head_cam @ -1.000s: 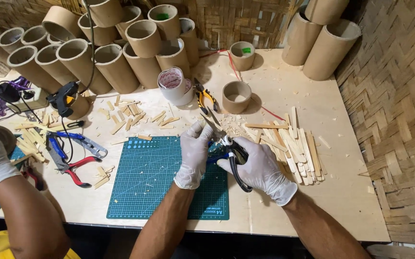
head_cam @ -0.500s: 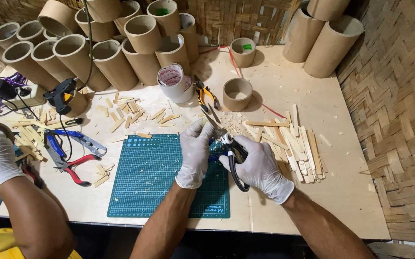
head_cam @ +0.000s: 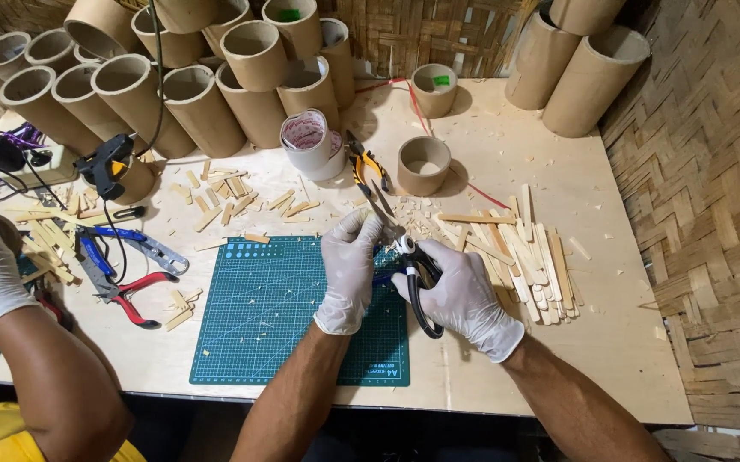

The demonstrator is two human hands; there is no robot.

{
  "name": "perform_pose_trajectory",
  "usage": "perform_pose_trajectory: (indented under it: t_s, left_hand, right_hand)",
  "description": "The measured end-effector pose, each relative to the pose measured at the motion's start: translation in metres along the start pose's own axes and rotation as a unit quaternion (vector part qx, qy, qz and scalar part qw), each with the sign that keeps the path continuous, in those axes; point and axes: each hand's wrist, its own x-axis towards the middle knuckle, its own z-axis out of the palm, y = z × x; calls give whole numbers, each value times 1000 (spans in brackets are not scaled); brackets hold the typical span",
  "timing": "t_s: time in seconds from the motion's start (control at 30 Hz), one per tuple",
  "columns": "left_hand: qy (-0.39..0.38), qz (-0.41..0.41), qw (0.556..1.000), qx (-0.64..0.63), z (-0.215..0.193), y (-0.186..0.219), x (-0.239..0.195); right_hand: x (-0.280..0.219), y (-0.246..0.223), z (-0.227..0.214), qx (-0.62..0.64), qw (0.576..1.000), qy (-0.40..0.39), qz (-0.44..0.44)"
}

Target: Trimming and shaping small wooden sticks using scissors on a cutting mat for handicraft assembly.

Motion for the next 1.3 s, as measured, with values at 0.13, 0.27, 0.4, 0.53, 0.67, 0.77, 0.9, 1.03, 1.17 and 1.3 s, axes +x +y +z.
perform_pose_trajectory:
  t_s: [0.13, 0.27, 0.4, 0.53, 0.67, 0.77, 0.9, 1.03, 1.17, 1.3]
  left_hand:
    - [-1, -7, 1000, -8, 4, 2, -3]
    - [-6, -8, 1000, 6, 2, -8, 3]
    - [2, 6, 999, 48, -5, -8, 11]
    - [12, 9, 997, 71, -5, 0, 7]
    - [8, 14, 996, 87, 0, 14, 1]
    - [25, 17, 997, 78, -4, 11, 9]
    - [59, 16, 997, 54, -10, 24, 12]
    - [62, 28, 996, 49, -16, 19, 20]
    - [43, 1, 998, -46, -17, 17, 23]
    - [19, -29, 992, -123, -11, 19, 23]
  right_hand:
    - [3, -1, 2, 13, 1000, 11, -14]
    - [3, 8, 4, 20, 1000, -2, 8]
    - [11, 18, 6, 27, 995, -89, 19]
    - [12, 11, -5, 95, 982, -166, -2]
    - [9, 19, -9, 178, 957, -226, 27]
    - [10, 14, -10, 187, 950, -247, 26]
    - [11, 11, -13, 194, 940, -276, 45]
    - [21, 32, -18, 212, 941, -260, 50]
    - [18, 33, -20, 223, 922, -316, 16]
    - [15, 32, -25, 229, 911, -344, -2]
